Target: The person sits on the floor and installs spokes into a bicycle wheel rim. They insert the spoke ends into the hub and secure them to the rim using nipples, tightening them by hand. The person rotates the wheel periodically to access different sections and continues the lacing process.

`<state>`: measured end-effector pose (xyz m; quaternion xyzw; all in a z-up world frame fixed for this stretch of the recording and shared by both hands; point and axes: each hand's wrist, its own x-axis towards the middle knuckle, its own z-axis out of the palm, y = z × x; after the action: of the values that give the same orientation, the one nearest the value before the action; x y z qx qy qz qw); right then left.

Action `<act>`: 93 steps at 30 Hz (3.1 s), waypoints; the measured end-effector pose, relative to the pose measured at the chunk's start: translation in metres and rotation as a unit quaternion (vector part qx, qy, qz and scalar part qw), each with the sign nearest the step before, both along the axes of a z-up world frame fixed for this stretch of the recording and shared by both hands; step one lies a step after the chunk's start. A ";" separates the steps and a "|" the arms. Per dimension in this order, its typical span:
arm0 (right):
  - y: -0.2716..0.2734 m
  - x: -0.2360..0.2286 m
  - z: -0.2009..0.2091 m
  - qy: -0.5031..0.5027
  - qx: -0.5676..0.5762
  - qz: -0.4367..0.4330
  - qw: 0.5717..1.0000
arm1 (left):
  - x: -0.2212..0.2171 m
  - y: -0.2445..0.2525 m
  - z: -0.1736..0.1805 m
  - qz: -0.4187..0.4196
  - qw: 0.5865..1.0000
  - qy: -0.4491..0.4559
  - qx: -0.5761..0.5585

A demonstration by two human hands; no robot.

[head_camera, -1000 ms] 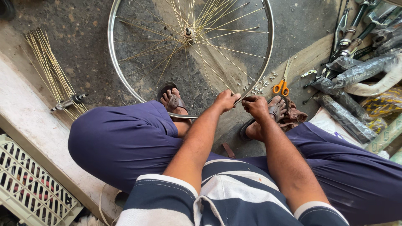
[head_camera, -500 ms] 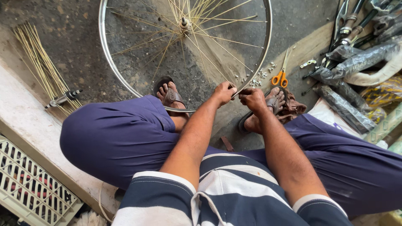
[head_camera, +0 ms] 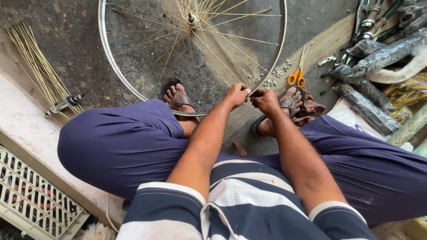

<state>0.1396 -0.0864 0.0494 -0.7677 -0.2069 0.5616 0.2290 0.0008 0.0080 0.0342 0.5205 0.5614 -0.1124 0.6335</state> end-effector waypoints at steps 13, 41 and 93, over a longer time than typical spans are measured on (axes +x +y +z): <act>0.005 -0.001 -0.003 0.007 -0.008 -0.015 1.000 | -0.054 0.019 0.011 -0.099 0.858 0.169 0.475; -0.019 -0.006 0.000 0.035 0.031 -0.109 0.993 | 0.006 -0.010 -0.025 0.038 0.996 -0.016 0.077; -0.003 -0.022 0.009 -0.066 0.001 -0.052 0.996 | -0.003 0.001 -0.002 0.032 0.998 -0.039 0.031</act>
<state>0.1172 -0.0896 0.0586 -0.8124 -0.1817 0.4971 0.2448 -0.0023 0.0088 0.0326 0.5254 0.5557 -0.0540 0.6421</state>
